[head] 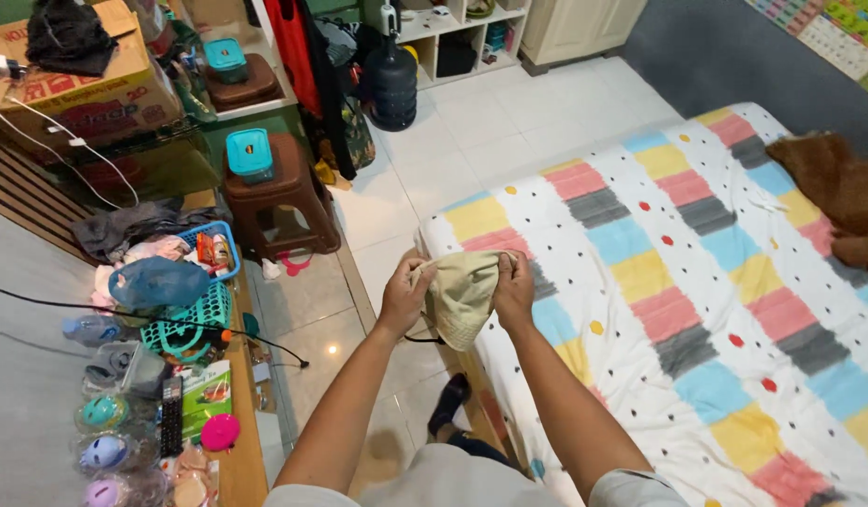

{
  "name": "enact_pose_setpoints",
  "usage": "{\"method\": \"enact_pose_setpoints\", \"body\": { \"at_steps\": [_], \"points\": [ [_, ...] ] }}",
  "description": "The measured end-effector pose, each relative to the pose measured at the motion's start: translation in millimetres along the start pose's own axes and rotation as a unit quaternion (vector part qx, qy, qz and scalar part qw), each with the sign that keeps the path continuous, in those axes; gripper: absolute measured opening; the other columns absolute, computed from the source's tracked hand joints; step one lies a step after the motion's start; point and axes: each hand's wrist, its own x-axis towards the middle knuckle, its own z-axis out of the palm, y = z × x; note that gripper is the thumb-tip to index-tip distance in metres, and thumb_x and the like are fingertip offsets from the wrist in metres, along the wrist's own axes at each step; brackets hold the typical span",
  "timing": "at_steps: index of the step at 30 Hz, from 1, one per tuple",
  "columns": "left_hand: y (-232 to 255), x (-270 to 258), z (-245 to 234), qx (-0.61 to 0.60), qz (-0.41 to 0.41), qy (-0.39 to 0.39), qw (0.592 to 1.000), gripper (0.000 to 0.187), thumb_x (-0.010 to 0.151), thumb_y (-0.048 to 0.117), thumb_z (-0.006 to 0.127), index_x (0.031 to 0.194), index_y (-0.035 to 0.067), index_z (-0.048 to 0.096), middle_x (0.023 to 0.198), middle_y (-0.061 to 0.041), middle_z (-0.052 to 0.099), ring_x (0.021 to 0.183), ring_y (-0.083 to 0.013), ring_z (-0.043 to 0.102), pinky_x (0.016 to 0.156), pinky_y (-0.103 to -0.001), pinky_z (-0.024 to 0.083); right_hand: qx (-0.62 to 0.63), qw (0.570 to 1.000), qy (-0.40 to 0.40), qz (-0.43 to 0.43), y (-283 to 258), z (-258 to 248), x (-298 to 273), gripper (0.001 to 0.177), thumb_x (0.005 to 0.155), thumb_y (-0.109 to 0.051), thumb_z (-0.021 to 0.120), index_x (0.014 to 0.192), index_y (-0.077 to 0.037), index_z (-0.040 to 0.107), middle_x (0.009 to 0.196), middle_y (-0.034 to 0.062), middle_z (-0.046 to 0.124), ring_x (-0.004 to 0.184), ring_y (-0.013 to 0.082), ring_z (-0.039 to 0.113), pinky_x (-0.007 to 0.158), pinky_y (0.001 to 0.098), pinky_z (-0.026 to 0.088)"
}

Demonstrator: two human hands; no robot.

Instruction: The person moves a large teddy bear and a remote control, then picks up a stuffed doll and places it with other plush toys. They pick up a hat and place it on a shelf, then smooth and adjust the bedsheet across the mattress.

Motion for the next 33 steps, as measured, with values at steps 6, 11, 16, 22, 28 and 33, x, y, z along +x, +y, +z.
{"method": "enact_pose_setpoints", "body": {
  "at_steps": [6, 11, 16, 22, 28, 33],
  "points": [
    [-15.9, 84.9, -19.1, -0.115, -0.029, 0.05, 0.992, 0.045, 0.095, 0.031, 0.077, 0.131, 0.016, 0.056, 0.099, -0.016, 0.069, 0.081, -0.0219, 0.066, 0.071, -0.03, 0.059, -0.001, 1.0, 0.023, 0.009, 24.1, 44.6, 87.3, 0.019, 0.113, -0.027, 0.049, 0.112, -0.016, 0.064, 0.08, -0.0013, 0.06, 0.073, 0.0116, 0.053, 0.068, 0.0273, 0.047],
    [22.6, 146.0, -9.6, -0.176, -0.092, 0.055, 0.979, 0.033, 0.107, 0.022, 0.056, 0.139, 0.018, 0.052, 0.1, -0.012, 0.069, 0.083, -0.0186, 0.071, 0.071, -0.029, 0.062, -0.101, 0.986, 0.106, 0.078, 36.1, 80.1, 160.7, 0.021, 0.11, -0.038, 0.055, 0.115, -0.02, 0.065, 0.095, 0.0081, 0.068, 0.092, 0.0227, 0.063, 0.091, 0.0426, 0.048],
    [46.9, 202.7, 7.9, -0.131, -0.053, -0.101, 0.985, 0.087, 0.092, 0.029, 0.075, 0.164, 0.017, 0.028, 0.165, -0.024, 0.03, 0.152, -0.0389, 0.026, 0.124, -0.051, 0.027, -0.093, 0.983, 0.127, 0.089, 45.5, 105.0, 227.5, 0.023, 0.112, -0.038, 0.051, 0.11, -0.018, 0.061, 0.091, 0.0066, 0.064, 0.09, 0.0213, 0.059, 0.089, 0.0417, 0.046],
    [-10.5, 304.9, -2.2, -0.174, -0.094, -0.032, 0.98, 0.071, 0.078, 0.019, 0.092, 0.143, 0.017, 0.064, 0.126, -0.013, 0.071, 0.106, -0.0154, 0.066, 0.091, -0.03, 0.06, -0.063, 0.986, 0.113, 0.102, 59.3, 142.8, 297.7, 0.021, 0.112, -0.034, 0.051, 0.108, -0.016, 0.061, 0.085, 0.0045, 0.063, 0.084, 0.0178, 0.058, 0.083, 0.0388, 0.048],
    [-28.8, 393.2, -31.2, -0.216, -0.08, 0.028, 0.973, 0.081, 0.068, 0.005, 0.096, 0.141, 0.01, 0.062, 0.123, -0.013, 0.07, 0.103, -0.0159, 0.066, 0.091, -0.028, 0.061, -0.031, 0.988, 0.098, 0.116, 82.2, 195.9, 367.0, 0.016, 0.111, -0.031, 0.053, 0.114, -0.018, 0.061, 0.083, 0.0009, 0.067, 0.078, 0.0125, 0.059, 0.078, 0.0317, 0.052],
    [-47.4, 492.7, -60.1, -0.2, -0.047, 0.006, 0.979, 0.088, 0.07, -0.002, 0.089, 0.15, 0.013, 0.056, 0.136, -0.021, 0.063, 0.115, -0.023, 0.063, 0.099, -0.034, 0.057, 0.019, 0.991, 0.097, 0.088, 75.3, 254.3, 436.9, 0.023, 0.11, -0.022, 0.051, 0.133, -0.021, 0.056, 0.09, 0.0036, 0.068, 0.078, 0.0107, 0.06, 0.074, 0.0263, 0.054]
  ]
}}
